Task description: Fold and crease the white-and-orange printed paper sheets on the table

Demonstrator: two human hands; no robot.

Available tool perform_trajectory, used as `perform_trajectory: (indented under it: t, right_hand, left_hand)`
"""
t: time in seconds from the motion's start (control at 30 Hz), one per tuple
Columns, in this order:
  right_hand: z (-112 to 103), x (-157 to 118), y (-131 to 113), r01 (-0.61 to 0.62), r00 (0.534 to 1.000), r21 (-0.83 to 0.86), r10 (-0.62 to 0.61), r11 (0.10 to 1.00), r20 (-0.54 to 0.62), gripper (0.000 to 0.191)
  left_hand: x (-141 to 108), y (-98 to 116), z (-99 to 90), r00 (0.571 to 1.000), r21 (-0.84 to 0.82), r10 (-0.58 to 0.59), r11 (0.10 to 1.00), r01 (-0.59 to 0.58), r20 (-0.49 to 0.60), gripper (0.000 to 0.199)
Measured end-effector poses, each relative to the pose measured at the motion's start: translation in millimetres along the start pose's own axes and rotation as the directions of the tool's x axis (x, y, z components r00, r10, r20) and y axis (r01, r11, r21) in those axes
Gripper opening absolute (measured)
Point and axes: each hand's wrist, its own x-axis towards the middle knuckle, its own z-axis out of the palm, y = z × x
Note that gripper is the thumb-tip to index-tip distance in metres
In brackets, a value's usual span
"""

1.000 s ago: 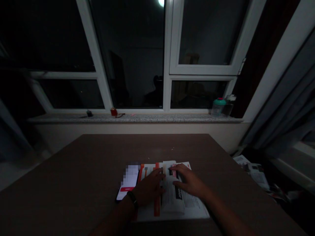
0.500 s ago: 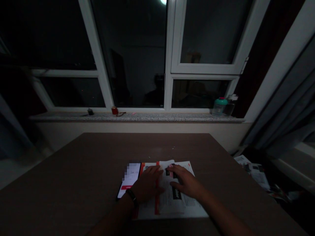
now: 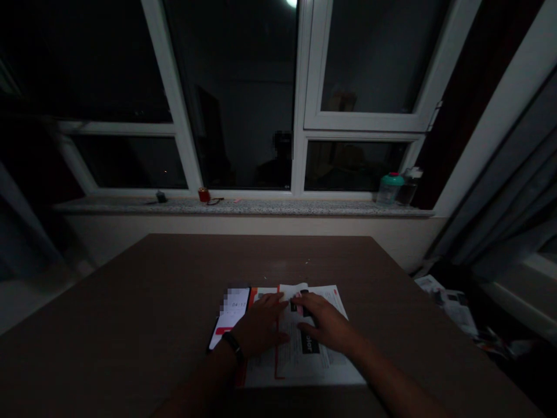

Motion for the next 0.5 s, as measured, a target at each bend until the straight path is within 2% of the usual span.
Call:
perform_trajectory:
  t: [0.5]
  right_hand:
    - [2.6, 1.1, -1.2, 0.010, 1.000, -0.008, -0.010, 1.000, 0.006, 0.059]
  left_hand:
    - [-1.3, -7.5, 3.9, 0.999, 0.011, -0.005, 1.000, 0.005, 0.036, 0.078]
